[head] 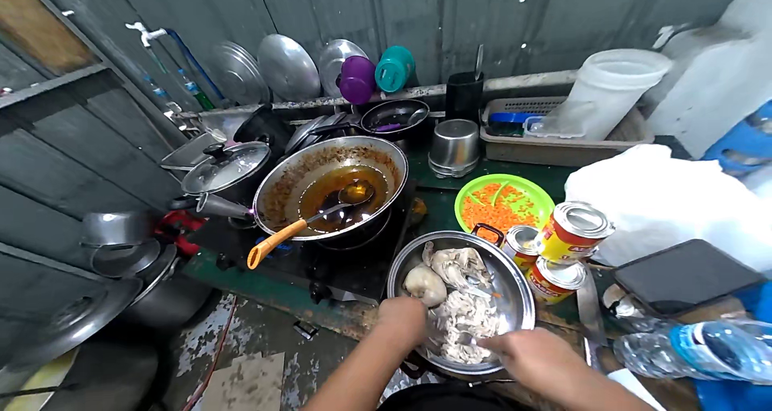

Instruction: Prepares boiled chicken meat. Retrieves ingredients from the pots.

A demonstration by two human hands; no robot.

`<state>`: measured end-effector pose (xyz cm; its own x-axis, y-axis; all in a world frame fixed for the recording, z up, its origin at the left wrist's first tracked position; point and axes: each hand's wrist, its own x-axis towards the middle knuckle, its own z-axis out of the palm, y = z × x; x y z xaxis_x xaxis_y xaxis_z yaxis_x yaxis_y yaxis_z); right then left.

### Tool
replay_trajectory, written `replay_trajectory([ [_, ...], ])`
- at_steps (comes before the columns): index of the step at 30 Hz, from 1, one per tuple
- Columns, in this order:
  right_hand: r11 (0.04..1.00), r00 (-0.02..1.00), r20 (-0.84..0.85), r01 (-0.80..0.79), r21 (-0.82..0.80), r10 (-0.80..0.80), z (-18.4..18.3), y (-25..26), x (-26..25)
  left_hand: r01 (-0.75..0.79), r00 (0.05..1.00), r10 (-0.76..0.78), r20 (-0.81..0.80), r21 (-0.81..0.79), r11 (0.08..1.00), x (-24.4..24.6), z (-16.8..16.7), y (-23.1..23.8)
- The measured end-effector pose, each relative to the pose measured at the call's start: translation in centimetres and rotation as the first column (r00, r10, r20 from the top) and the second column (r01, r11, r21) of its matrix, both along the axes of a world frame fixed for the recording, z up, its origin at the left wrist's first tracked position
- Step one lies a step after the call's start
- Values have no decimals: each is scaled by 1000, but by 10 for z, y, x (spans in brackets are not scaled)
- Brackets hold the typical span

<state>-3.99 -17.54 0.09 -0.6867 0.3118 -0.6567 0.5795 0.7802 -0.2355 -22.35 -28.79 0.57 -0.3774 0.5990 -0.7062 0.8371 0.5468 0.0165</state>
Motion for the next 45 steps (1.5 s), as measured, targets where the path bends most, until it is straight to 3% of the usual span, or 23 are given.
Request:
replay_trajectory([
  [4, 988, 993, -29, 117, 99, -115, 11, 24, -7, -18, 1000, 18, 10, 28, 999, -8, 14, -5],
  [9, 999, 1000, 18, 9, 46, -10, -4, -4, -14, -50, 999, 49, 10, 104, 993, 1, -6, 11],
  [14, 990, 991, -34, 134, 48, -133, 3, 22, -10, 4, 1000, -5, 14, 37, 999, -4, 1, 7],
  [16, 986, 993, -11, 122, 116, -121, 0, 18, -17, -12, 1000, 12, -2, 68, 998, -6, 2, 8],
  [21, 999, 998, 31, 48, 25, -48, 4, 16, -11, -66, 998, 66, 9, 130, 989, -5, 3, 13],
  [27, 974, 977, -119, 191, 120, -176, 17, 32, -20, -41, 998, 36, 42, 119, 992, -6, -1, 14],
  [30, 966, 984, -53, 178, 186, -171, 2, 32, -34, -35, 999, 33, 19, 94, 995, -3, 0, 12],
  [34, 978, 984, 83, 142, 150, -156, 17, 39, -11, -77, 997, 75, 19, 112, 991, -11, 5, 1],
  [38, 980, 989, 58, 125, 153, -136, 27, 40, 3, -107, 994, 101, 53, 134, 985, -15, 4, -1],
  [45, 984, 987, 111, 102, 145, -118, 8, 11, -8, -48, 993, 27, 114, 183, 982, 5, -11, 16],
])
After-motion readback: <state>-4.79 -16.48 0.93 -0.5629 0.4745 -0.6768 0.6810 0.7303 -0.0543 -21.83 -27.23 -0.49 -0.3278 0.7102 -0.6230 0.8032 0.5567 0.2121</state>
